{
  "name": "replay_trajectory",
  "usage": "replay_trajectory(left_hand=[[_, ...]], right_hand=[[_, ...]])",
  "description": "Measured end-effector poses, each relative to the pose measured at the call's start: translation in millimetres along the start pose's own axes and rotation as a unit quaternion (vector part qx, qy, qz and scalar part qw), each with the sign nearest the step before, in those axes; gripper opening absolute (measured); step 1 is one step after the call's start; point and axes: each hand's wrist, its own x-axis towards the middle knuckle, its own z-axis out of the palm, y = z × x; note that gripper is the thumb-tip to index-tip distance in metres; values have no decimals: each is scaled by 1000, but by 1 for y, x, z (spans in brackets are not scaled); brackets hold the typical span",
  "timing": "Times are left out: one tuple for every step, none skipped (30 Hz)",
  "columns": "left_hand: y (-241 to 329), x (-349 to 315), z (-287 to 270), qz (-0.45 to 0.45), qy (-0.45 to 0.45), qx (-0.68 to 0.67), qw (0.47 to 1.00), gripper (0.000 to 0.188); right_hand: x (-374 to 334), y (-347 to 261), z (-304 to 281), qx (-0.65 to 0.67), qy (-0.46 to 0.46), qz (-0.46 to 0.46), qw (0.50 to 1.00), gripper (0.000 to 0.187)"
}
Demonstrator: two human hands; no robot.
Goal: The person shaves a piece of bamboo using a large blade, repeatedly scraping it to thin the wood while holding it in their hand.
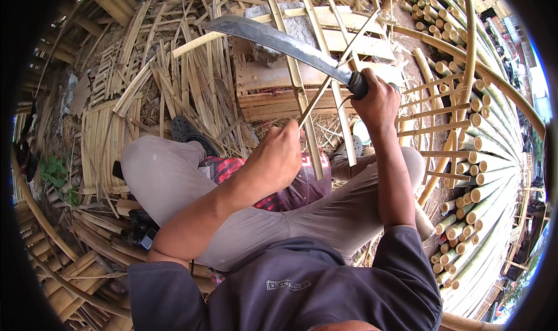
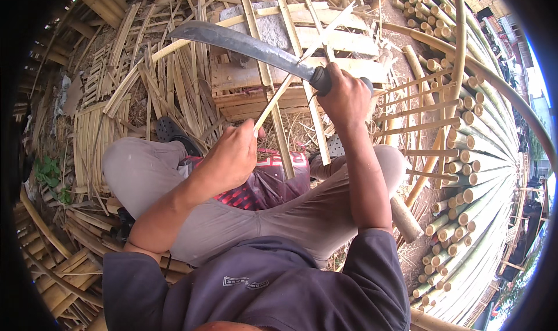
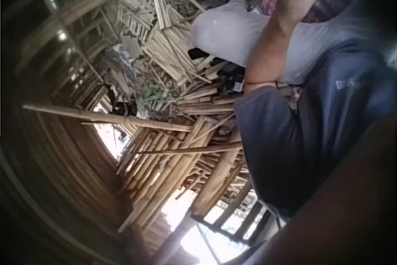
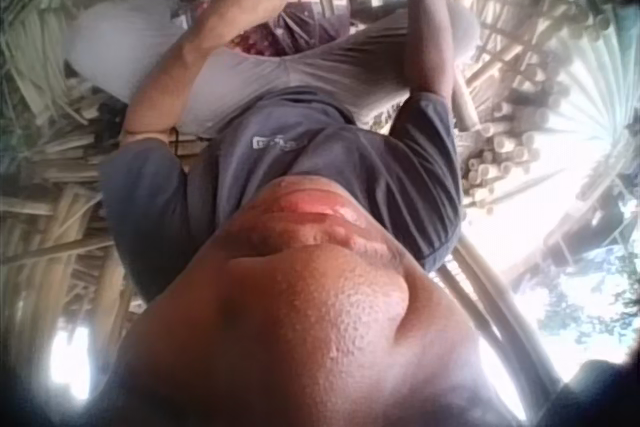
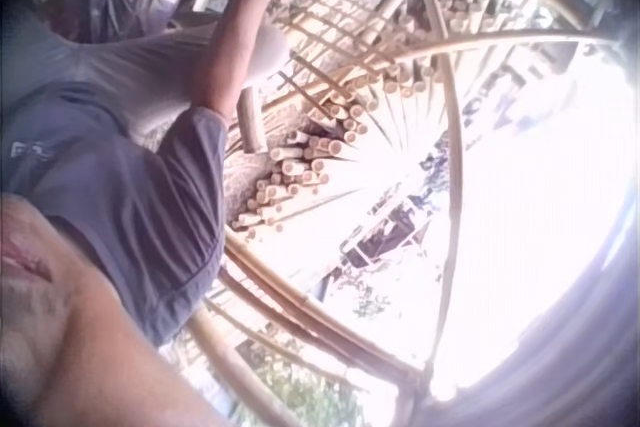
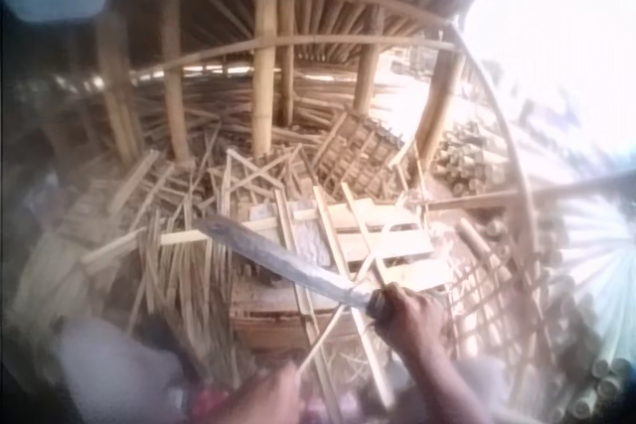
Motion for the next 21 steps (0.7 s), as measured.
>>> replay_trajectory(left_hand=[[-1, -1, 1, -3, 8, -6, 1000, 12], [-1, -2, 3, -6, 16, -12, 1000, 11], [-1, -3, 4, -8, 24, -18, 1000, 11], [1, -2, 5, -14, 27, -17, 999, 11], [4, -1, 5, -19, 30, -17, 999, 11], [6, 0, 7, -24, 33, -16, 999, 11], [8, 1, 5, -31, 30, -19, 999, 12], [9, 2, 4, -37, 26, -22, 999, 13], [11, 4, 3, -43, 22, -26, 999, 13], [11, 4, 4, -39, 29, -30, 998, 14], [12, 5, 5, -35, 36, -35, 998, 14], [12, 6, 5, -30, 42, -40, 998, 15], [14, 8, 3, -41, 24, -55, 997, 15], [19, 9, -2, -51, 7, -70, 996, 16], [22, 11, -4, -61, -11, -86, 994, 16], [19, 9, -1, -58, -18, -82, 995, 17], [14, 5, 6, -51, -22, -80, 995, 17], [9, 2, 13, -44, -27, -77, 996, 17], [11, 0, 18, -21, 13, -52, 998, 20], [10, -1, 17, -49, -16, -65, 997, 20], [8, 0, 13, -78, -43, -77, 993, 21]], right_hand=[[0, -2, 1, 4, 0, 2, 1000, 36], [0, -4, 1, 8, 0, 5, 1000, 36], [0, -5, 1, 11, 0, 7, 1000, 36], [0, -4, 2, 12, 8, 5, 1000, 37], [0, -1, 4, 12, 15, 3, 1000, 38], [-1, 1, 5, 12, 23, 1, 1000, 38], [0, 1, 6, 18, 33, -4, 999, 39], [1, 0, 6, 25, 42, -8, 999, 39], [3, 0, 6, 30, 52, -12, 998, 39], [3, 0, 7, 35, 58, -16, 998, 39], [4, 1, 9, 39, 63, -19, 997, 40], [6, 1, 11, 44, 69, -23, 996, 40], [8, 3, 12, 36, 78, -29, 996, 37], [9, 6, 15, 11, 94, -47, 994, 36], [12, 10, 19, -15, 109, -65, 992, 35], [13, 13, 24, -40, 123, -85, 988, 34], [13, 17, 28, -64, 75, -51, 994, 45], [14, 24, 28, -66, 66, -34, 995, 41], [13, 25, 25, -66, 49, -18, 996, 36], [13, 25, 22, -66, 33, -3, 997, 32], [12, 24, 19, -53, 36, 15, 998, 34]])
